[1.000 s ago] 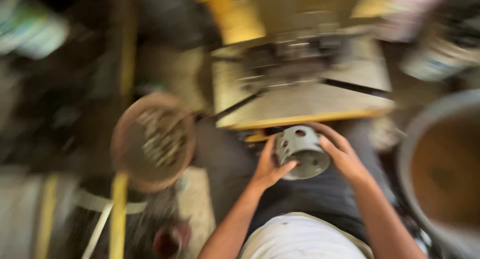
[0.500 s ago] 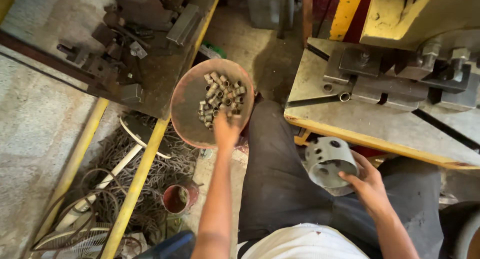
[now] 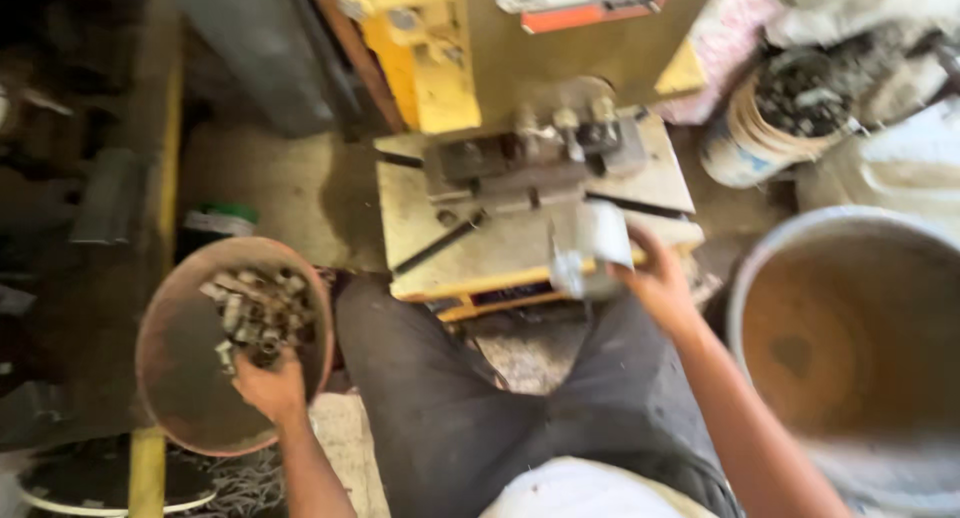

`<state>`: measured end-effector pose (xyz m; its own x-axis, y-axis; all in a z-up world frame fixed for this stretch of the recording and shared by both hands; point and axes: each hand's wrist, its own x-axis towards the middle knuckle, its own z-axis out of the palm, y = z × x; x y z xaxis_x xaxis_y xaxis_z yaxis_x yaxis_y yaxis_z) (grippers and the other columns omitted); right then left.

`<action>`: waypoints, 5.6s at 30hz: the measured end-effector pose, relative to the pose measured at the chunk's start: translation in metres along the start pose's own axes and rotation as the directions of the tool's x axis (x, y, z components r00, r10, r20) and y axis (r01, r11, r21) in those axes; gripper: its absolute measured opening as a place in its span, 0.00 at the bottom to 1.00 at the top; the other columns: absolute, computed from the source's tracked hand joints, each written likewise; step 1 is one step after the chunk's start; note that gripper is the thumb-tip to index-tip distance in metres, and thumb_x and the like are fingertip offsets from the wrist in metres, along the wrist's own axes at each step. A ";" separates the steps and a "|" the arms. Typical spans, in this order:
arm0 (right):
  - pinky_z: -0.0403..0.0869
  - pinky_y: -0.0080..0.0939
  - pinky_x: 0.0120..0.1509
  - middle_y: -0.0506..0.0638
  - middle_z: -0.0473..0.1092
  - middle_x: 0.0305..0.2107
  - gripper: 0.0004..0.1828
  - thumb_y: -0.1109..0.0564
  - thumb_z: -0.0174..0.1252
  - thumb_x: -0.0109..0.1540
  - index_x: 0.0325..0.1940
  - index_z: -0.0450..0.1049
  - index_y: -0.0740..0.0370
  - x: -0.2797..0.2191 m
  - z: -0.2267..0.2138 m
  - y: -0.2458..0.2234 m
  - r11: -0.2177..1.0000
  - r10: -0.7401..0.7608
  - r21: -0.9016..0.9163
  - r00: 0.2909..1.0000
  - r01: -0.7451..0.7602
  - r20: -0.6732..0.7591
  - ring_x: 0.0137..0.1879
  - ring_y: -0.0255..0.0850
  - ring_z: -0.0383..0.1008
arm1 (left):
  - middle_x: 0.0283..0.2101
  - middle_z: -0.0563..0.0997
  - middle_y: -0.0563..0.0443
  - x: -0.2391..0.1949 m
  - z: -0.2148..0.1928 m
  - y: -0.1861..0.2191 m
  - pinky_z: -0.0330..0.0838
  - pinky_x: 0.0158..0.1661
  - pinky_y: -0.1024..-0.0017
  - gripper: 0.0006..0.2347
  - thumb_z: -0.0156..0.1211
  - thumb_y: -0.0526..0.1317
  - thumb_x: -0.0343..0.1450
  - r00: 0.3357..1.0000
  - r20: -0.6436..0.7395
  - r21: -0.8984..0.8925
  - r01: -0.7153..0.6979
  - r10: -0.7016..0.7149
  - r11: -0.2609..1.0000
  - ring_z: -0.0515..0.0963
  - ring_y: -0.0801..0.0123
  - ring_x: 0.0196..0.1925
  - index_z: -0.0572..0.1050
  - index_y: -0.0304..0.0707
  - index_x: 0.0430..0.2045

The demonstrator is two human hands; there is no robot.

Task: The person picks up metal cylinders from a bowl, inserts them into a hydraulic press machine, and then places the processed components into a large bucket.

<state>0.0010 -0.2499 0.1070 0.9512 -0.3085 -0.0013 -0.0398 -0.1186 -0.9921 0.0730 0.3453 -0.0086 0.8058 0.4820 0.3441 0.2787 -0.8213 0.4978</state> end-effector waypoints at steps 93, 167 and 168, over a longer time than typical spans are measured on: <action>0.75 0.41 0.64 0.57 0.77 0.53 0.29 0.62 0.69 0.58 0.63 0.72 0.70 0.178 0.008 -0.024 0.978 -0.206 0.058 0.962 0.199 0.179 0.59 0.43 0.77 | 0.33 0.84 0.33 -0.001 0.103 0.464 0.74 0.43 0.55 0.14 0.66 0.46 0.69 0.746 0.409 -0.521 -0.282 0.526 0.805 0.83 0.42 0.40 0.81 0.29 0.31; 0.69 0.41 0.69 0.55 0.64 0.67 0.55 0.60 0.72 0.56 0.82 0.49 0.57 0.094 0.032 -0.034 0.883 -0.099 0.468 0.987 0.028 0.127 0.72 0.44 0.64 | 0.73 0.61 0.35 -0.059 0.064 0.405 0.59 0.71 0.61 0.45 0.73 0.33 0.60 0.701 0.297 -0.955 0.213 0.648 0.207 0.64 0.55 0.74 0.49 0.28 0.73; 0.70 0.43 0.61 0.55 0.66 0.64 0.53 0.60 0.71 0.55 0.80 0.53 0.56 0.080 0.039 -0.031 0.850 0.042 0.511 0.982 -0.131 0.182 0.67 0.45 0.67 | 0.75 0.58 0.34 -0.072 0.058 0.392 0.56 0.73 0.60 0.46 0.73 0.34 0.62 0.699 0.281 -0.957 0.252 0.657 0.141 0.61 0.54 0.77 0.47 0.28 0.75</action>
<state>0.0899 -0.2341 0.1331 0.9885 -0.1363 -0.0657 -0.0021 0.4217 -0.9067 0.1547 -0.0293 0.1158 0.8936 -0.2884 0.3439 -0.2577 0.2979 0.9192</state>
